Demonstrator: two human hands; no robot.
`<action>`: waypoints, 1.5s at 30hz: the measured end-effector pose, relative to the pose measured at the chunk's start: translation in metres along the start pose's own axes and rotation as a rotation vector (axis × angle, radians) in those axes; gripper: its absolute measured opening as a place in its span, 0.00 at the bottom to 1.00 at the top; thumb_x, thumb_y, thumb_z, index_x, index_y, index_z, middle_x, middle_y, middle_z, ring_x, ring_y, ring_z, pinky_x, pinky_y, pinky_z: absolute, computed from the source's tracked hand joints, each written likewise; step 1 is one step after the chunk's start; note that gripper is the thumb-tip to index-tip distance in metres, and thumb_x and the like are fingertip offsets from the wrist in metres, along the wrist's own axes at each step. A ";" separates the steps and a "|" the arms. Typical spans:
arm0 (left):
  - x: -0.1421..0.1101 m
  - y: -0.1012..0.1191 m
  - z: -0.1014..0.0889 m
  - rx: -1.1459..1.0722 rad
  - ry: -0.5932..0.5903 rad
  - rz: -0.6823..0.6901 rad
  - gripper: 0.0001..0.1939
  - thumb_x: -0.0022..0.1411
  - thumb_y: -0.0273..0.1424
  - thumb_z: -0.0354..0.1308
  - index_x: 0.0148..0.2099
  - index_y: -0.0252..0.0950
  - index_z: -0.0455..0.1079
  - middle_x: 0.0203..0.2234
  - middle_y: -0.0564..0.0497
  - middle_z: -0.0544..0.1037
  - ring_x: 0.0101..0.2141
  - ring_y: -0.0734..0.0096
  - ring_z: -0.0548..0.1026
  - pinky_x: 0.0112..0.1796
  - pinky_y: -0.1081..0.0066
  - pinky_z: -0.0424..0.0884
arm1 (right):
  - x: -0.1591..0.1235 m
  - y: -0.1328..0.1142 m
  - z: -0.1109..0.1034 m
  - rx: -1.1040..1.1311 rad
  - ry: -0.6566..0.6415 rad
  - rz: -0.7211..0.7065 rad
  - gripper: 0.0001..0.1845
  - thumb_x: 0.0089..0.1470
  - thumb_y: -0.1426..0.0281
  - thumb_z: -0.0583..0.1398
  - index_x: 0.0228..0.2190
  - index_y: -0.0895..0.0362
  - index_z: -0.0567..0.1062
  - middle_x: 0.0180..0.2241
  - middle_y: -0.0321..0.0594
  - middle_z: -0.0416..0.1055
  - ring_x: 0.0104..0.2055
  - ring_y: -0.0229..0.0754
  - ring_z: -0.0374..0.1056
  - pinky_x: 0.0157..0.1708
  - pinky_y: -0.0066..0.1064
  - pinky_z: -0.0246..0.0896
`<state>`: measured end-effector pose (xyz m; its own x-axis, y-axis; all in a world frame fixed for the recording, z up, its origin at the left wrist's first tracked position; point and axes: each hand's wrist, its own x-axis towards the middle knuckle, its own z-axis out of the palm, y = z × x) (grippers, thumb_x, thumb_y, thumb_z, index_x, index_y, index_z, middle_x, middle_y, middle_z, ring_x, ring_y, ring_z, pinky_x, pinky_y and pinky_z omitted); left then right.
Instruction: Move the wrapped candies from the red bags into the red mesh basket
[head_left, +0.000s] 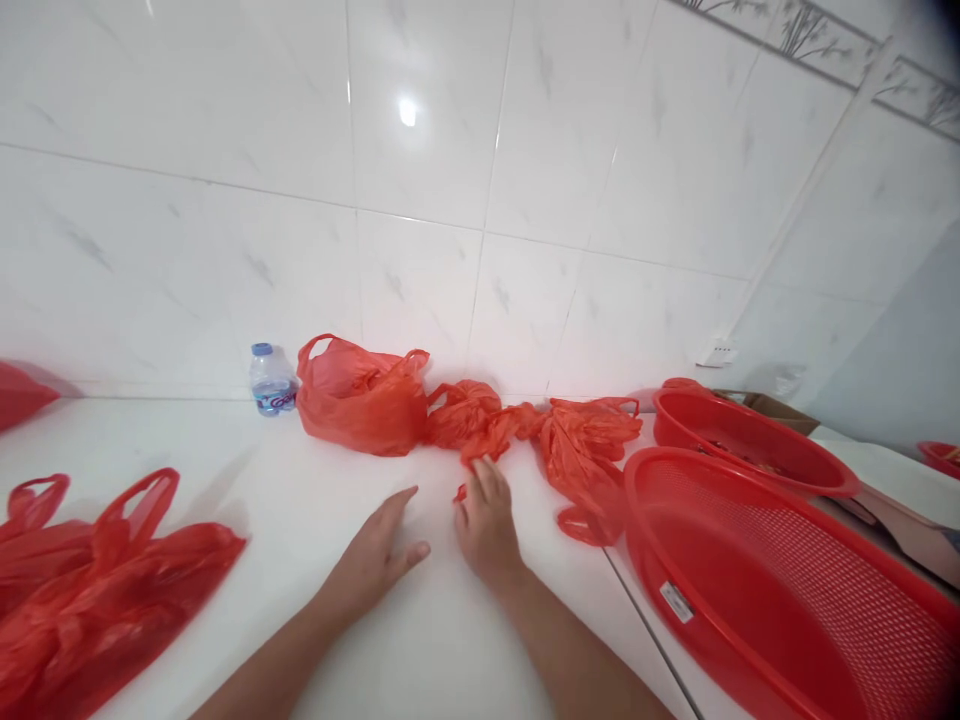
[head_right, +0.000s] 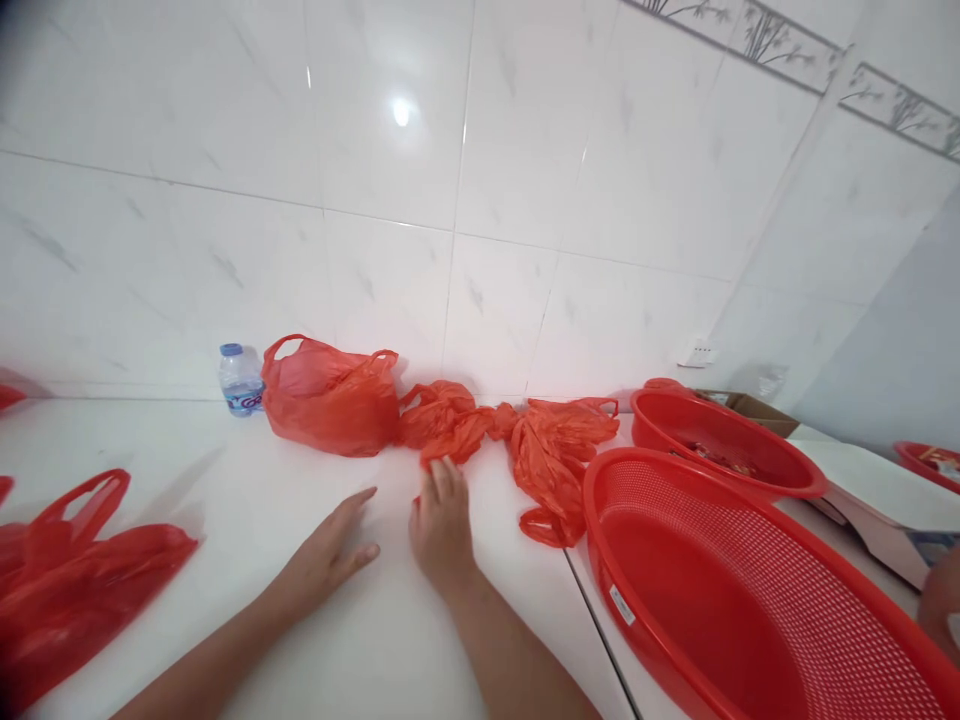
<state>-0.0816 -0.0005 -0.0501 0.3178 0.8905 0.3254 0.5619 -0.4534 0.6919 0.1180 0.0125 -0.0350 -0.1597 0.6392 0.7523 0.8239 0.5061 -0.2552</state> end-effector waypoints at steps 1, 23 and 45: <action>-0.001 0.001 -0.004 -0.103 0.032 -0.012 0.33 0.63 0.43 0.51 0.66 0.41 0.47 0.63 0.40 0.56 0.62 0.53 0.55 0.59 0.49 0.54 | -0.005 -0.016 -0.001 0.029 -0.015 -0.077 0.27 0.54 0.77 0.50 0.56 0.61 0.62 0.56 0.52 0.60 0.62 0.52 0.49 0.59 0.52 0.48; 0.003 0.008 -0.019 -1.201 0.196 -0.260 0.15 0.50 0.26 0.65 0.43 0.35 0.72 0.33 0.51 0.80 0.32 0.69 0.77 0.34 0.71 0.71 | -0.030 -0.066 -0.003 0.306 -0.388 -0.282 0.06 0.53 0.74 0.53 0.26 0.55 0.67 0.26 0.38 0.67 0.30 0.39 0.62 0.31 0.30 0.58; -0.005 0.007 -0.036 -1.325 0.233 -0.239 0.07 0.55 0.31 0.63 0.37 0.35 0.72 0.31 0.52 0.79 0.37 0.63 0.76 0.39 0.67 0.73 | -0.020 -0.047 0.003 0.686 -0.426 0.516 0.12 0.50 0.71 0.53 0.38 0.54 0.70 0.31 0.36 0.68 0.30 0.39 0.65 0.29 0.30 0.63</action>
<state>-0.1069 -0.0069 -0.0243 0.1077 0.9868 0.1207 -0.6034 -0.0316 0.7968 0.0812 -0.0223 -0.0404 -0.1621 0.9666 0.1986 0.3712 0.2462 -0.8953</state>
